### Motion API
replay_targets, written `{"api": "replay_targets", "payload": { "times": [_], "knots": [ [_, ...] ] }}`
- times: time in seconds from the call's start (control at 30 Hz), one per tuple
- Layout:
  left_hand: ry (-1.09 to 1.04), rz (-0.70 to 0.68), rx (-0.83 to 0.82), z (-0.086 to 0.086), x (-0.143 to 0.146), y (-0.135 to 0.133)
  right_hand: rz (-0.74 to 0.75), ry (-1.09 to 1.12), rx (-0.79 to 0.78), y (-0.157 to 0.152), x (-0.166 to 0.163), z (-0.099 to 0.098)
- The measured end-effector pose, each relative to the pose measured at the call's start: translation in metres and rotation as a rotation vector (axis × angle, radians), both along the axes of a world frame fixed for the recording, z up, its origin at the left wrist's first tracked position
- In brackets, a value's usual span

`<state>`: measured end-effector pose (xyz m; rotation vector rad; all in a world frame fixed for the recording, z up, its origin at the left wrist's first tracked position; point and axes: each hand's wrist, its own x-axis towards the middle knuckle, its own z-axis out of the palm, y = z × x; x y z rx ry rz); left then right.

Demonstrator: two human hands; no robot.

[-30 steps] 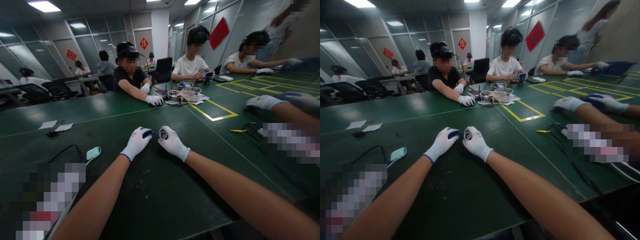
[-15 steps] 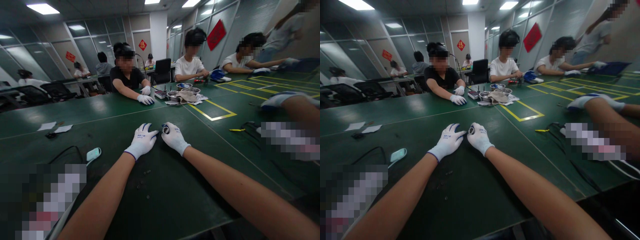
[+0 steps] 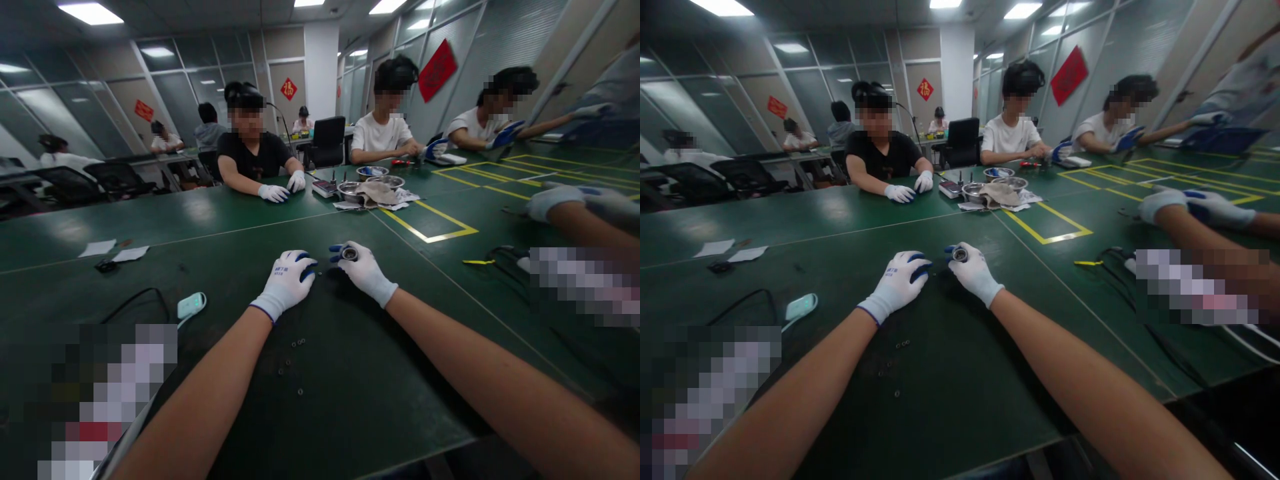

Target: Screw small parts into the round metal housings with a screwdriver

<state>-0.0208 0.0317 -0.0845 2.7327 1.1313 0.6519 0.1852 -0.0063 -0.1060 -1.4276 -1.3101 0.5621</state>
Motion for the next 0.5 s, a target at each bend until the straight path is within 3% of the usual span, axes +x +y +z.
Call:
{"api": "replay_targets", "payload": {
  "times": [0.3, 0.5],
  "knots": [
    [0.098, 0.008, -0.059, 0.004, 0.007, -0.005, 0.061, -0.177, 0.033, -0.007, -0.011, -0.002],
    [-0.286, -0.013, -0.267, 0.013, 0.005, -0.004, 0.155, -0.140, 0.101, -0.013, -0.013, 0.004]
  ]
}}
